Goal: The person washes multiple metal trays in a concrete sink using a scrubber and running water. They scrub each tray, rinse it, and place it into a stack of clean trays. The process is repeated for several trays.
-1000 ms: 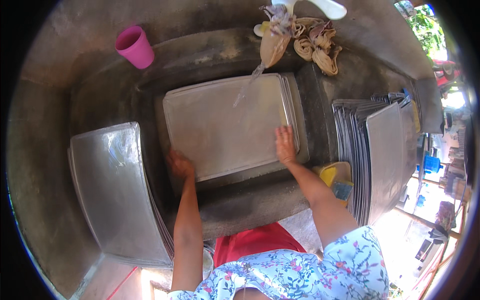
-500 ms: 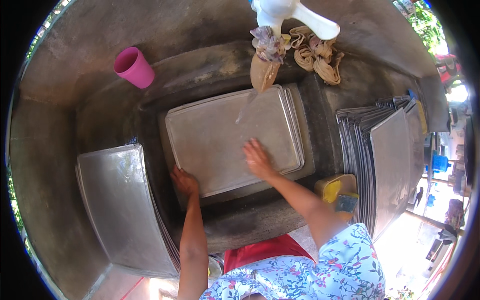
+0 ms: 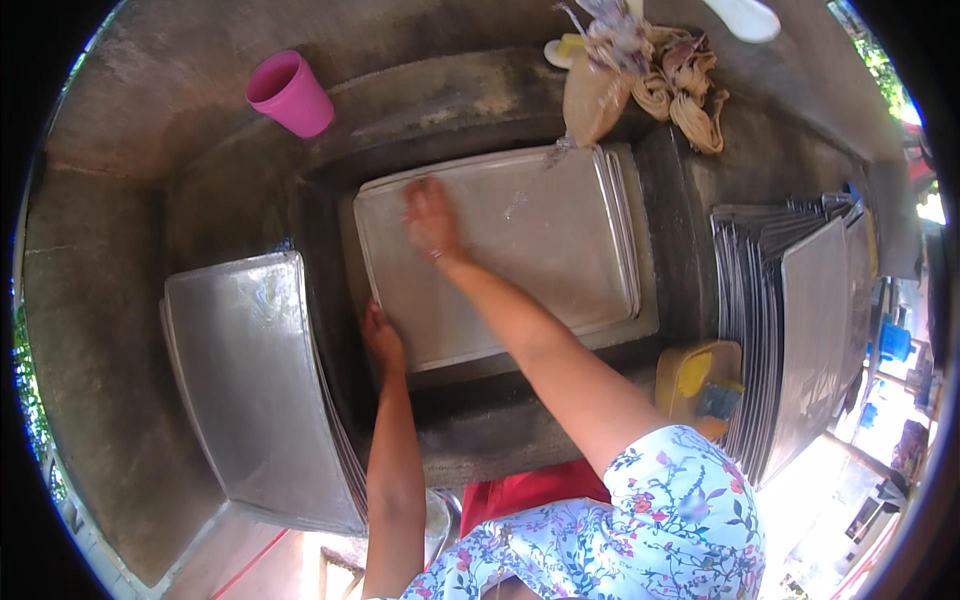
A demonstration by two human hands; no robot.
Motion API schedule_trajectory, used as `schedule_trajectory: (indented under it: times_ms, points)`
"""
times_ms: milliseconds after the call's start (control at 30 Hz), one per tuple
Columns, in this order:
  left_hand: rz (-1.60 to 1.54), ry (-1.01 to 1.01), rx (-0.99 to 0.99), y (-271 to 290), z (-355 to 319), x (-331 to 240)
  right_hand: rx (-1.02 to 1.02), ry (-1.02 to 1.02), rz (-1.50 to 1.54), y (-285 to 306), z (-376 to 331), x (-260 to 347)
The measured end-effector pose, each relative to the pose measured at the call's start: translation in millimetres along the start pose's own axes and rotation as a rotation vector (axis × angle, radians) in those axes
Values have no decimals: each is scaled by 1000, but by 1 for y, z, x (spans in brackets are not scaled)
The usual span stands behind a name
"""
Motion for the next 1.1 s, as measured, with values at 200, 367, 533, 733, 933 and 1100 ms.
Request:
schedule_trajectory:
  times_ms: [200,367,533,733,933,1100]
  points:
    - [-578,539,275,-4,30,18,381,281,382,105,-113,117]
    - [366,-111,311,-6,46,0,395,-49,-199,195,-190,-47]
    - [551,-115,235,-9,45,-7,-116,-639,-961,255,-192,-143]
    - [554,-48,265,2,28,-42,259,-339,98,142,-173,58]
    - [454,-196,187,28,28,-107,438,97,92,192,-177,93]
    - [292,-302,131,40,18,-148,437,-570,-438,285,-179,-97]
Point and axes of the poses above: each hand's wrist, its own z-axis towards the middle knuckle, its own y-axis out of the back of the hand, x = y × z, the point moved 5 cm from there along z, towards the middle knuckle, and after that the axes turned 2 degrees about -x, right-handed, at the moved point
